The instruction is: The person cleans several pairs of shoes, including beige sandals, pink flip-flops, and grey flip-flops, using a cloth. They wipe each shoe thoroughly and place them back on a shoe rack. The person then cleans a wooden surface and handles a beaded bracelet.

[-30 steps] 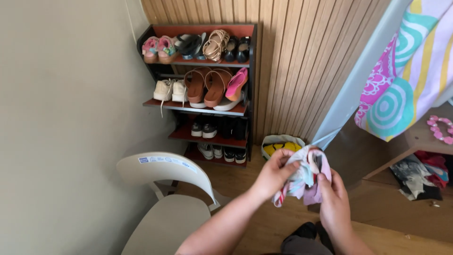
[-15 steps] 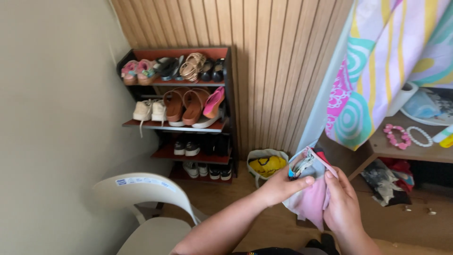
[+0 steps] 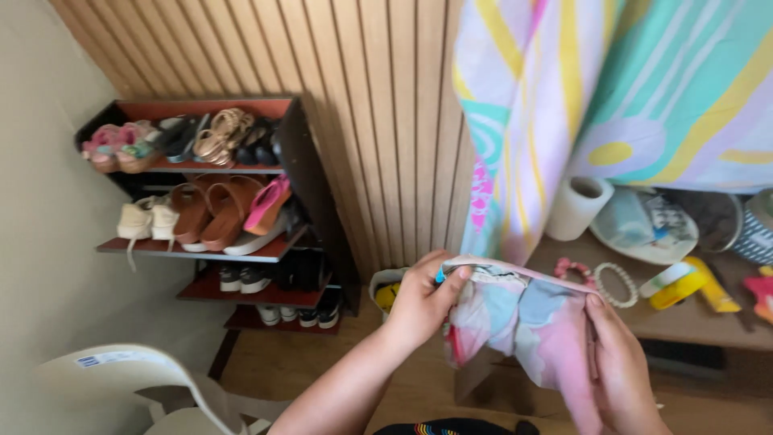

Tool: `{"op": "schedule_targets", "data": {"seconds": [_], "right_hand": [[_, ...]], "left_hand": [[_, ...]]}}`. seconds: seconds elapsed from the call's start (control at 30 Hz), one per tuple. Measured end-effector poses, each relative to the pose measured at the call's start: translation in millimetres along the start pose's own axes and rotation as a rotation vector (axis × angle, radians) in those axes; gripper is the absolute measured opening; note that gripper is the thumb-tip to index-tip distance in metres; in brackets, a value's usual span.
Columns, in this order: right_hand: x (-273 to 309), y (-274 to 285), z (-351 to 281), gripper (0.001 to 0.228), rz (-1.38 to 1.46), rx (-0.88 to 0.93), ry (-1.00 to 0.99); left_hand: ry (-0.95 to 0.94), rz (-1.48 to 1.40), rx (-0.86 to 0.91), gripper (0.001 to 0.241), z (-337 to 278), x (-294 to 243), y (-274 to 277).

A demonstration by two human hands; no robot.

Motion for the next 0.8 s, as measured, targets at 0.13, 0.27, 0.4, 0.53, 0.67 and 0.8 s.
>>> {"op": "schedule_targets", "data": {"seconds": [0.13,0.27,0.4,0.53,0.67,0.8], "right_hand": [[14.5,18.2,37.0,0.044,0.137,0.193,0.057],[20.0,18.6,55.3,0.079,0.091,0.443,0.245],[-28.9,58.1,85.7,0.066,0.147,0.274,-0.067],[-43.1,61.4,79.0,0.073,0.216,0.332,-0.061],[11.8,18.9,47.2,0.051,0.004,0.236,0.424],[-3.4,20.0,3.9,0.035,-0.353,-0.034,1.045]], "left_hand": [[0.105,0.016,0.046,0.031,27.7,-28.5,-60.7],[0.084,-0.072,0.359,0.056,31.9,-34.9,-108.6],[-0.008,-0.117,0.115,0.045,42.5,-0.1,-96.9],[0.212,-0.338,0.313,0.076,36.4,38.6,-101.3],[0.415,-0.502,0.257,0.028,24.4,67.2,-91.1],[0.100,-0.219,0.102,0.037,27.7,31.2,-73.9]]}}
Point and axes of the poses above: each hand's wrist, its own z-axis towards the middle knuckle, its own y-axis out of the back of the hand, x = y × z, the point moved 6 cm from there along z, towards the middle knuckle, and after that the axes turned 14 degrees about -z, right-handed, at the moved point
